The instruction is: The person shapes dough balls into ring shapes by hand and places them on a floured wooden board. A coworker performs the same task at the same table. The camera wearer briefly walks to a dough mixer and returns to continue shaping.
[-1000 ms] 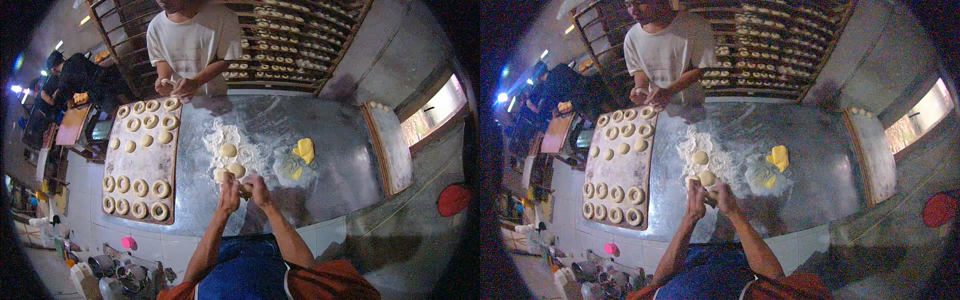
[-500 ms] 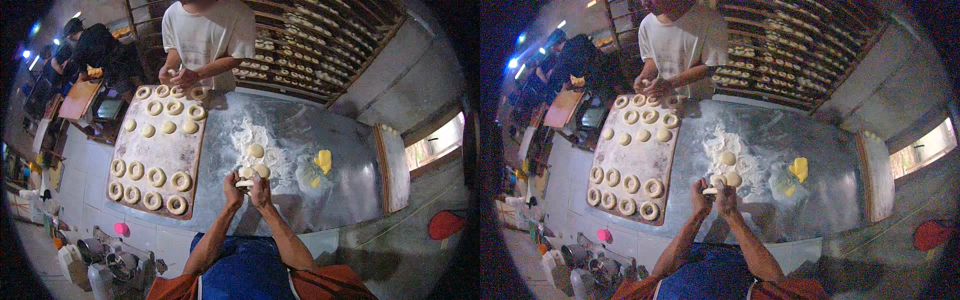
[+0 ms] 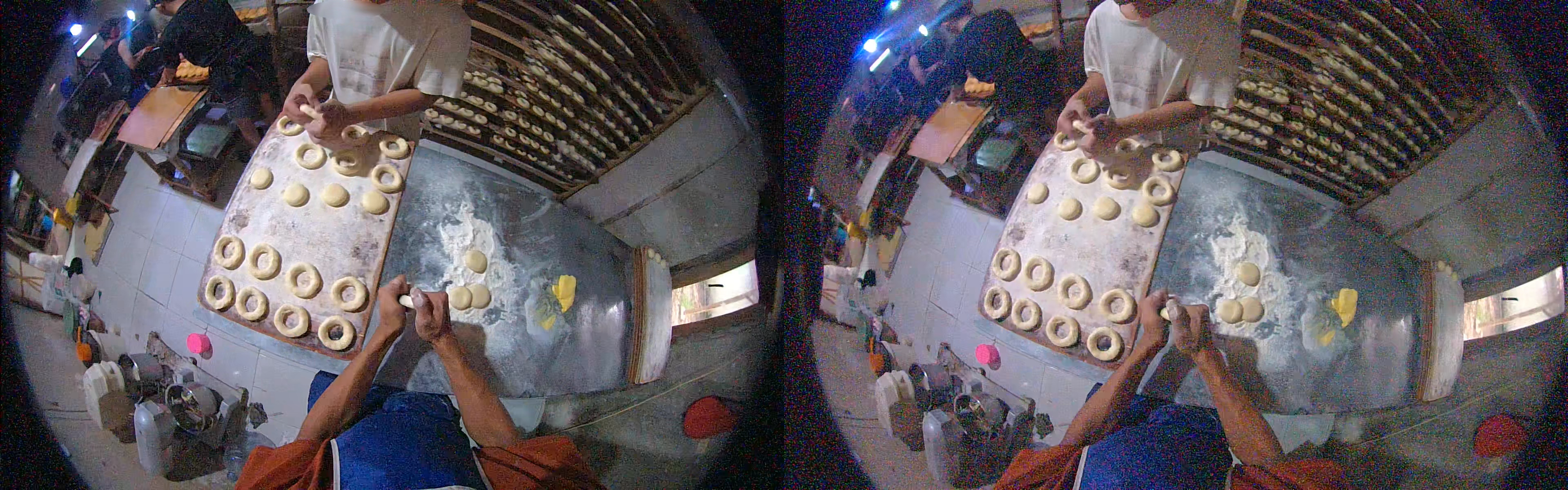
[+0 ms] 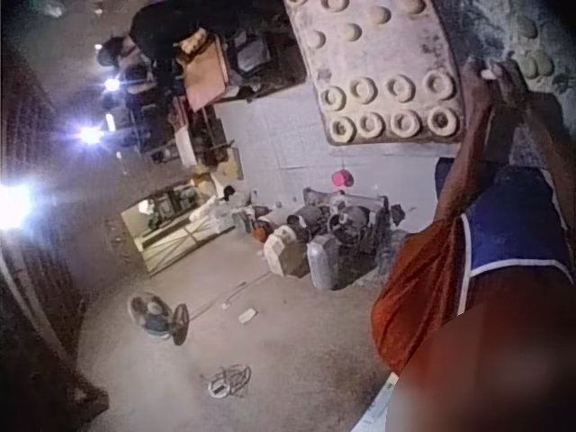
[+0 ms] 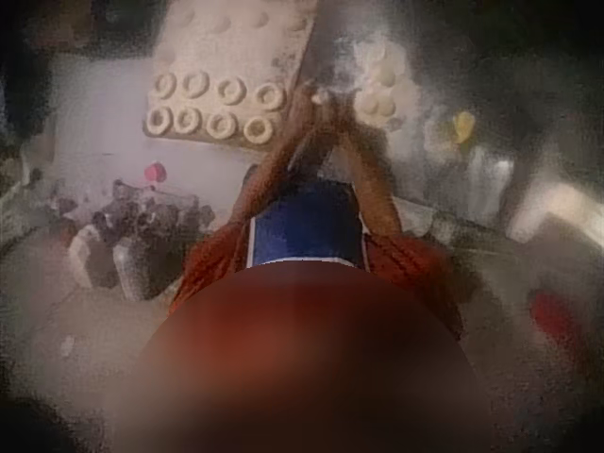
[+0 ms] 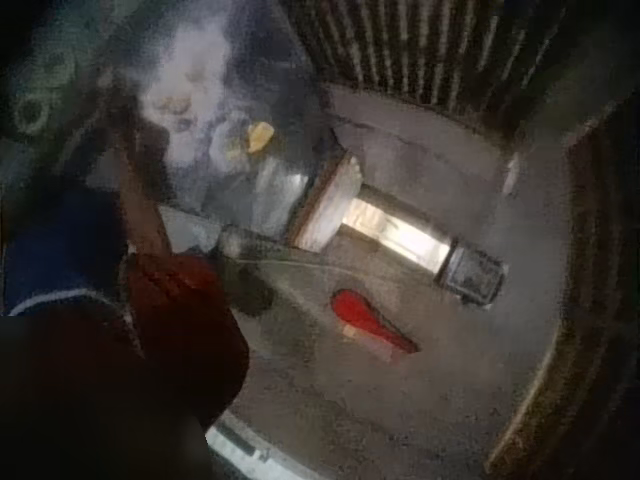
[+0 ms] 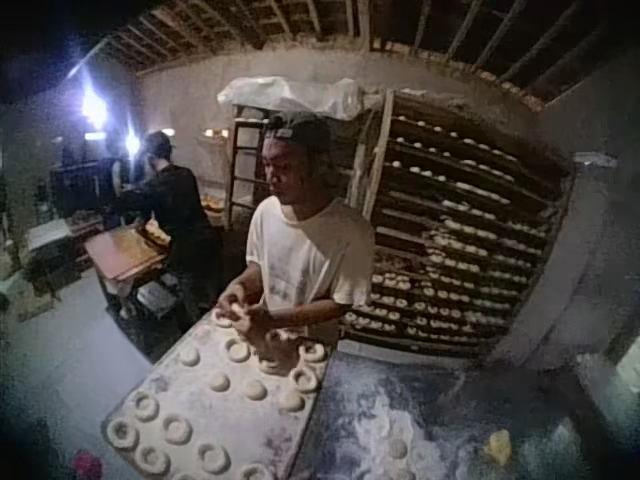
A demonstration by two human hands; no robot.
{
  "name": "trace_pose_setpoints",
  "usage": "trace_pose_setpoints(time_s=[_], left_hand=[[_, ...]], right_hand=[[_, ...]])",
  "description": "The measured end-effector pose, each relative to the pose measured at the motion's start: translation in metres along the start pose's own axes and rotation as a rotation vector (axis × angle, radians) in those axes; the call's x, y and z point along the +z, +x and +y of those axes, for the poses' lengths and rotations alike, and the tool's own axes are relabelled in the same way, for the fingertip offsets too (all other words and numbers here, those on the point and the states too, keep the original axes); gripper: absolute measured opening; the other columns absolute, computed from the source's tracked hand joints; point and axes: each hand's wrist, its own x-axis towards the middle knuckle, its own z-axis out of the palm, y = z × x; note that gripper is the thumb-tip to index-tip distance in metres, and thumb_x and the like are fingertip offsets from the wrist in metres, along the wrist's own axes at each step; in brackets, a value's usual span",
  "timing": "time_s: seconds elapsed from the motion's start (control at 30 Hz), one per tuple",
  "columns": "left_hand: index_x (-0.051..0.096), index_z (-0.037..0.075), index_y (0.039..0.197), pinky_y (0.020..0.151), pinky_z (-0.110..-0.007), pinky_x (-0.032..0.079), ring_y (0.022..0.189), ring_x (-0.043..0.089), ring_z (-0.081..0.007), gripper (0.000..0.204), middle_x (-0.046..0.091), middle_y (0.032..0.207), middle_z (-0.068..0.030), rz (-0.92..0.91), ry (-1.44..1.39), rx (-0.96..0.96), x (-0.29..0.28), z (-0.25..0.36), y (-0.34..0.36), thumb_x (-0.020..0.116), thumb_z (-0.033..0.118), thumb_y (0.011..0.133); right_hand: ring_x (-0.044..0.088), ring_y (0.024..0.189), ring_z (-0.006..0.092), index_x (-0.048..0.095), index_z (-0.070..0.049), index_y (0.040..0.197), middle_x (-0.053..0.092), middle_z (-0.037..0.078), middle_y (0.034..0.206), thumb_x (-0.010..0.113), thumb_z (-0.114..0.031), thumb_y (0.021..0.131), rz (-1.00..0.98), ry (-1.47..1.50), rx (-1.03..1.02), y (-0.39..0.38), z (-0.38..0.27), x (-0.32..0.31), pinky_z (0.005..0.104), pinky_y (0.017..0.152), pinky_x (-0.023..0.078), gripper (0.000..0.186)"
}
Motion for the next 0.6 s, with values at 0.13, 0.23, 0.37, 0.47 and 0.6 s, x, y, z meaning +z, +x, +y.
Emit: trace_pose_setpoints(time_s=[0.13, 0.23, 0.37, 0.47, 0.6], left_hand=[[0.035, 0.009, 0.065, 0.051, -0.036, 0.03, 0.054, 0.032, -0.0156, 0.033, 0.034, 0.059, -0.0016, -0.147, 0.413, 0.133, -0.023, 0.046, 0.008, 0.038, 0.025, 0.094], [0.038, 0.008, 0.065, 0.053, -0.035, 0.033, 0.059, 0.039, -0.0157, 0.03, 0.04, 0.061, -0.0015, -0.078, 0.242, 0.136, -0.039, 0.013, 0.023, 0.042, 0.023, 0.091], [0.041, 0.008, 0.065, 0.055, -0.035, 0.035, 0.059, 0.043, -0.0159, 0.03, 0.043, 0.062, -0.0022, -0.082, -0.244, -0.104, -0.055, 0.01, 0.029, 0.044, 0.026, 0.089], [0.044, 0.005, 0.066, 0.056, -0.033, 0.035, 0.06, 0.044, -0.0158, 0.032, 0.044, 0.062, -0.003, -0.16, 0.534, 0.225, -0.067, 0.013, 0.039, 0.042, 0.027, 0.089], [0.048, 0.004, 0.07, 0.057, -0.034, 0.039, 0.061, 0.05, -0.0183, 0.028, 0.05, 0.065, -0.0037, 0.04, -0.63, -0.382, -0.058, 0.036, 0.035, 0.045, 0.024, 0.089]], right_hand=[[0.047, 0.046, 0.0335, 0.053, 0.002, 0.061, 0.045, 0.017, 0.049, 0.046, -0.035, 0.092, 0.082, -0.032, -0.051, 0.008, 0.0, 0.027, 0.0446, 0.05, 0.035, 0.049], [0.048, 0.048, 0.0345, 0.053, 0.002, 0.064, 0.044, 0.018, 0.051, 0.044, -0.032, 0.093, 0.117, 0.052, -0.178, 0.017, 0.0, 0.044, 0.0455, 0.052, 0.036, 0.045], [0.049, 0.052, 0.0351, 0.052, 0.0, 0.064, 0.05, 0.02, 0.057, 0.039, -0.034, 0.093, 0.087, 0.033, 0.088, 0.016, -0.017, 0.051, 0.045, 0.052, 0.036, 0.046], [0.043, 0.046, 0.0297, 0.049, 0.002, 0.058, 0.044, 0.022, 0.051, 0.04, -0.039, 0.093, 0.012, -0.247, -0.161, 0.023, -0.003, 0.053, 0.0438, 0.05, 0.031, 0.054], [0.051, 0.049, 0.0291, 0.054, 0.003, 0.062, 0.048, 0.019, 0.052, 0.039, -0.049, 0.09, 0.056, 0.074, 0.081, 0.025, -0.015, 0.061, 0.0458, 0.051, 0.036, 0.061]])
